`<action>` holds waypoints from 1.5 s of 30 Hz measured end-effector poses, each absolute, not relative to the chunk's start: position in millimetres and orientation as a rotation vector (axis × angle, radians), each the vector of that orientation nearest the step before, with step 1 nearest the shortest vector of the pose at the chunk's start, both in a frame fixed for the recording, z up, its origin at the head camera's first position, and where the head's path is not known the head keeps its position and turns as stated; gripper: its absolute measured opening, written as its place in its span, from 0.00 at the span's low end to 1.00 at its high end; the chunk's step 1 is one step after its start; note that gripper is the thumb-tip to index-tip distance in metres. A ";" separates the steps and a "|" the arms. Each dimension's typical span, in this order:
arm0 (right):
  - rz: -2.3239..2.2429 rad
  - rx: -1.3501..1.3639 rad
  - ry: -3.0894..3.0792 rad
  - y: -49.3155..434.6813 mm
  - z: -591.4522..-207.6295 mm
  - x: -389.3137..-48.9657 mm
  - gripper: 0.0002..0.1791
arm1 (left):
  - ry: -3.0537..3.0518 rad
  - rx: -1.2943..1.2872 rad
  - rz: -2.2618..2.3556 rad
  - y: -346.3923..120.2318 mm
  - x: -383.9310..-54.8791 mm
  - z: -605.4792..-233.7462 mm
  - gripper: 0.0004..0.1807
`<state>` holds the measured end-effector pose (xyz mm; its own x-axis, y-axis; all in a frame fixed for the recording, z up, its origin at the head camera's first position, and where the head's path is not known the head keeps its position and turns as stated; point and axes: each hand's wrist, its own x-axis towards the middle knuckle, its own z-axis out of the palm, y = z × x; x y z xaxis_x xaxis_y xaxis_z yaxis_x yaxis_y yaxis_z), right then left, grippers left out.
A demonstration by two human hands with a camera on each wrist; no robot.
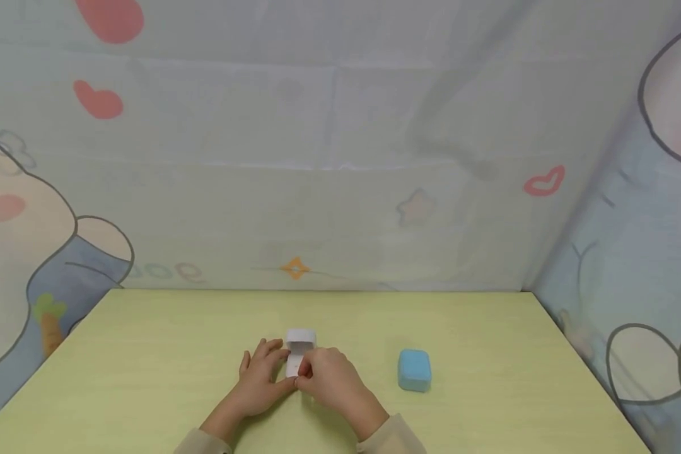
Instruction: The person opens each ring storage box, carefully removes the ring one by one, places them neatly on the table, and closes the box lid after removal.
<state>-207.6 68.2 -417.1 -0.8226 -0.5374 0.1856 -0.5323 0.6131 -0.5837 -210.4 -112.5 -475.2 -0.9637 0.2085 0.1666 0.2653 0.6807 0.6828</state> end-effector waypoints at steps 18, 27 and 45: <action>-0.938 -0.950 2.798 66.1 -415.8 -207.2 0.02 | -2.803 -0.403 -1.170 -113.1 -213.4 -477.5 0.29; -0.930 -0.937 2.759 66.6 -414.5 -206.4 0.02 | -2.801 -0.407 -1.184 -113.4 -213.1 -476.1 0.30; -0.896 -0.961 2.702 67.3 -416.0 -203.6 0.03 | -2.818 -0.393 -1.166 -113.5 -213.6 -478.8 0.31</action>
<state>-203.6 67.3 -416.0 -0.7870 -0.6132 0.0670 -0.5318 0.6194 -0.5775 -213.6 -113.5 -478.8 -0.9652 0.2088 0.1576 0.2591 0.6803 0.6857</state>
